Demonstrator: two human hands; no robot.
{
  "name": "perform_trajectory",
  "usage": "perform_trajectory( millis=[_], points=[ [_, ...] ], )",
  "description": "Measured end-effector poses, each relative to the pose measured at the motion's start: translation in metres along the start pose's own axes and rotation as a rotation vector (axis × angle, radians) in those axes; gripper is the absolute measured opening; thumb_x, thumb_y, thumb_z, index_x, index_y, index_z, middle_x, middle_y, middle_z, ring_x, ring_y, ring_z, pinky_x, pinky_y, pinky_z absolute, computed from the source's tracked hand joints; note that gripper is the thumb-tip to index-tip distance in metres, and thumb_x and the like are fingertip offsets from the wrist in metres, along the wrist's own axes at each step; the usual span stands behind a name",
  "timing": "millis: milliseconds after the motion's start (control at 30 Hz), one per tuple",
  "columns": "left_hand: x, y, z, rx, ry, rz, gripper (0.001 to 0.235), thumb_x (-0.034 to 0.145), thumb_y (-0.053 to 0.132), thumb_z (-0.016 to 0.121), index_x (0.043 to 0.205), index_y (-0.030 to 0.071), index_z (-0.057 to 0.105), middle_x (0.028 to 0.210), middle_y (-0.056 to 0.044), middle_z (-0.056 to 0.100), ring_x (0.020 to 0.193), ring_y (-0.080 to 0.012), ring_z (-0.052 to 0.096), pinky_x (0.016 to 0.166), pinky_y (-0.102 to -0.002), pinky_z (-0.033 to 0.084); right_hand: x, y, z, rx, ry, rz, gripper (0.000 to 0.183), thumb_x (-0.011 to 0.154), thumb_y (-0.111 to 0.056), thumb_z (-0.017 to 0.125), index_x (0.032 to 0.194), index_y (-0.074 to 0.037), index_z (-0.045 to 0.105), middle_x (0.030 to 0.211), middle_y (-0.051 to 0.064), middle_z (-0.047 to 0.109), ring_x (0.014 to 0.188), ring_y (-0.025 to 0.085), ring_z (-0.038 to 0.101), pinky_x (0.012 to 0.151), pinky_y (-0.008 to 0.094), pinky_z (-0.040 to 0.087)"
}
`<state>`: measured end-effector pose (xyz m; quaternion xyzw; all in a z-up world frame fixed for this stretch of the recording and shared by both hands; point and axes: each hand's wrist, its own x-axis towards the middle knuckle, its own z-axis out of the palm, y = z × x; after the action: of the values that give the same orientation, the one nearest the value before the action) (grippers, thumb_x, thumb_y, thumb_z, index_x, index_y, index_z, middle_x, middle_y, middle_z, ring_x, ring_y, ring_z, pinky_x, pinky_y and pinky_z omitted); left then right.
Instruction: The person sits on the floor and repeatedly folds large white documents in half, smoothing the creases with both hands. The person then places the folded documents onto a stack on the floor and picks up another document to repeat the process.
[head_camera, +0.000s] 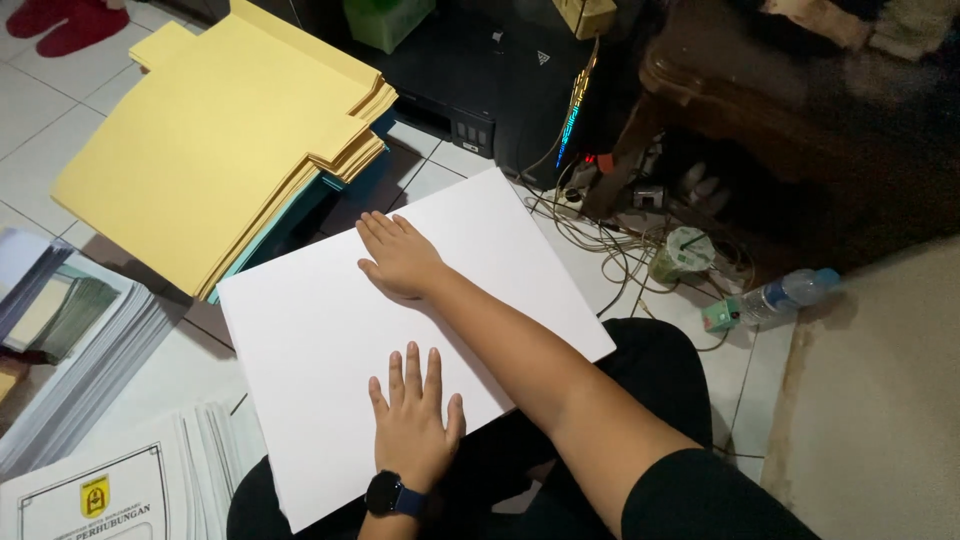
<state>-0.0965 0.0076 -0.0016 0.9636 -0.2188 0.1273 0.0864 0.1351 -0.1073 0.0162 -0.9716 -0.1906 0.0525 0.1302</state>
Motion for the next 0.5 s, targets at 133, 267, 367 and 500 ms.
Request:
perform_trajectory(
  millis=[133, 267, 367, 500],
  points=[
    [0.000, 0.000, 0.002, 0.007, -0.001, -0.020, 0.070, 0.093, 0.049, 0.044, 0.156, 0.019, 0.037, 0.164, -0.012, 0.032, 0.150, -0.0344, 0.030, 0.114, -0.062, 0.027, 0.002, 0.012, 0.002, 0.002, 0.022, -0.020, 0.069, 0.105, -0.044, 0.026, 0.161, -0.006, 0.015, 0.169, 0.012, 0.014, 0.157, 0.025, 0.010, 0.125, 0.042, 0.007],
    [0.003, 0.002, -0.001, -0.048, -0.027, -0.046, 0.067, 0.094, 0.049, 0.045, 0.154, 0.020, 0.040, 0.163, -0.012, 0.033, 0.149, -0.0353, 0.030, 0.113, -0.065, 0.026, -0.032, 0.022, -0.030, 0.168, 0.190, 0.202, 0.072, 0.103, -0.047, 0.032, 0.160, -0.004, 0.019, 0.168, 0.014, 0.019, 0.156, 0.025, 0.014, 0.125, 0.043, 0.005],
    [0.002, 0.003, 0.010, 0.019, -0.042, -0.118, 0.070, 0.094, 0.055, 0.042, 0.157, 0.026, 0.034, 0.165, -0.013, 0.029, 0.150, -0.0366, 0.028, 0.111, -0.067, 0.025, -0.056, 0.047, -0.032, -0.052, 0.140, 0.577, 0.081, 0.103, -0.059, 0.020, 0.161, -0.004, 0.010, 0.169, 0.017, 0.007, 0.157, 0.029, 0.004, 0.125, 0.043, 0.002],
    [0.020, 0.019, 0.008, 0.054, -0.124, -0.242, 0.071, 0.096, 0.058, 0.034, 0.160, 0.031, 0.023, 0.167, -0.013, 0.019, 0.152, -0.0344, 0.019, 0.109, -0.072, 0.019, -0.111, 0.060, -0.051, -0.053, 0.194, 0.674, 0.081, 0.102, -0.057, 0.031, 0.161, -0.004, 0.015, 0.168, 0.021, 0.010, 0.156, 0.032, 0.006, 0.125, 0.043, 0.006]
  ],
)
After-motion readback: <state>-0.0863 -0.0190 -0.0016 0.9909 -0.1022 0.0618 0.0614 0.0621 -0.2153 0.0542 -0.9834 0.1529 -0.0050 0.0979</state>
